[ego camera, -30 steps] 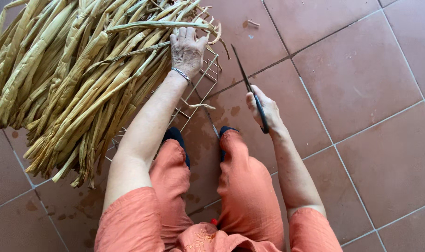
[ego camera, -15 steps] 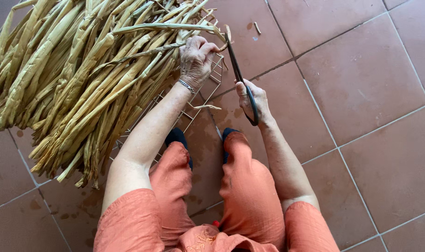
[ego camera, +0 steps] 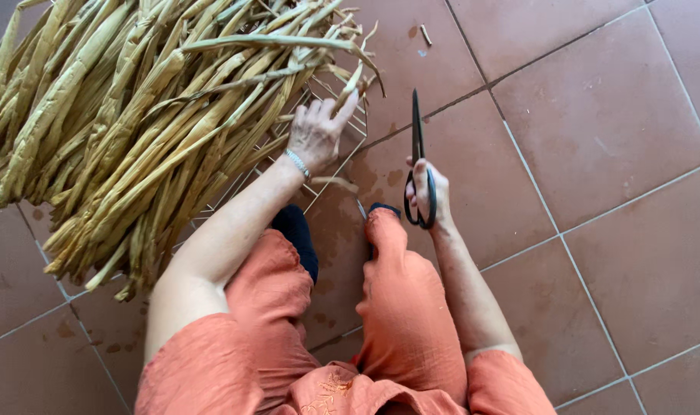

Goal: The person sits on a small red stool and uses shears to cut dried sticks from a wire rack. The cut pieces fall onto the tiled floor around them.

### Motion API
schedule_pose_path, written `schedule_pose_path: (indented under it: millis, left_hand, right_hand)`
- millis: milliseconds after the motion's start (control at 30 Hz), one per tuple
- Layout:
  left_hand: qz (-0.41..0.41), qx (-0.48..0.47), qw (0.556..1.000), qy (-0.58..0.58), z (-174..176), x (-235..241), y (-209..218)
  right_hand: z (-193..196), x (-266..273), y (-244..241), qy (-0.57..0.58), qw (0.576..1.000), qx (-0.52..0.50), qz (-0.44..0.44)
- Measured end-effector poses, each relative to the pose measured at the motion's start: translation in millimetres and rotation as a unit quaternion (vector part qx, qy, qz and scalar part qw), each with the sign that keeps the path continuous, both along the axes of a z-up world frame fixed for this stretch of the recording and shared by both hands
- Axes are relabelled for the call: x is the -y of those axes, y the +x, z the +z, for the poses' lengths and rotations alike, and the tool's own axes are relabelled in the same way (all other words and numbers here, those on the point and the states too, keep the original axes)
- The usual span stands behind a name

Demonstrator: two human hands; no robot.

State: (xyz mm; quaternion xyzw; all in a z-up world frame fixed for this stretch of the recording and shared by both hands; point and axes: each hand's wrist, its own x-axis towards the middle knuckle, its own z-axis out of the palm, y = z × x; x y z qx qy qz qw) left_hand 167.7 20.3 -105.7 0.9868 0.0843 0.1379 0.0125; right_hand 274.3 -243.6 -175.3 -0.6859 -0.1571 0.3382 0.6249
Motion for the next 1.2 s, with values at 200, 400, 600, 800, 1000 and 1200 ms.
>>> schedule_pose_path:
  millis: [200,400,600,800,1000,1200]
  left_hand:
    - [-0.041,0.006,0.997,-0.064,25.1,51.9,-63.1]
    - [-0.055,-0.049,0.996,-0.05,77.5,76.6,-55.8]
    - [-0.127,0.036,0.991,-0.019,61.9,63.1,8.8]
    - [-0.048,-0.206,0.977,0.018,-57.4,58.3,99.2]
    - [-0.019,-0.029,0.999,0.009,-52.3,50.5,85.5]
    - [-0.062,0.1,0.961,-0.25,28.3,77.1,40.1]
  right_hand:
    - [-31.8,54.8,-32.2,-0.024,0.997,-0.035,0.072]
    - [-52.2,86.4,-55.8,-0.057,0.992,-0.088,0.072]
    - [-62.3,81.7,-59.9,-0.06,0.996,-0.072,0.008]
    - [-53.2,88.9,-59.3,-0.061,0.998,-0.034,0.006]
    - [-25.2,97.6,-56.2,-0.032,0.999,-0.004,0.037]
    - [8.8,88.3,-38.2,0.03,0.995,0.099,0.002]
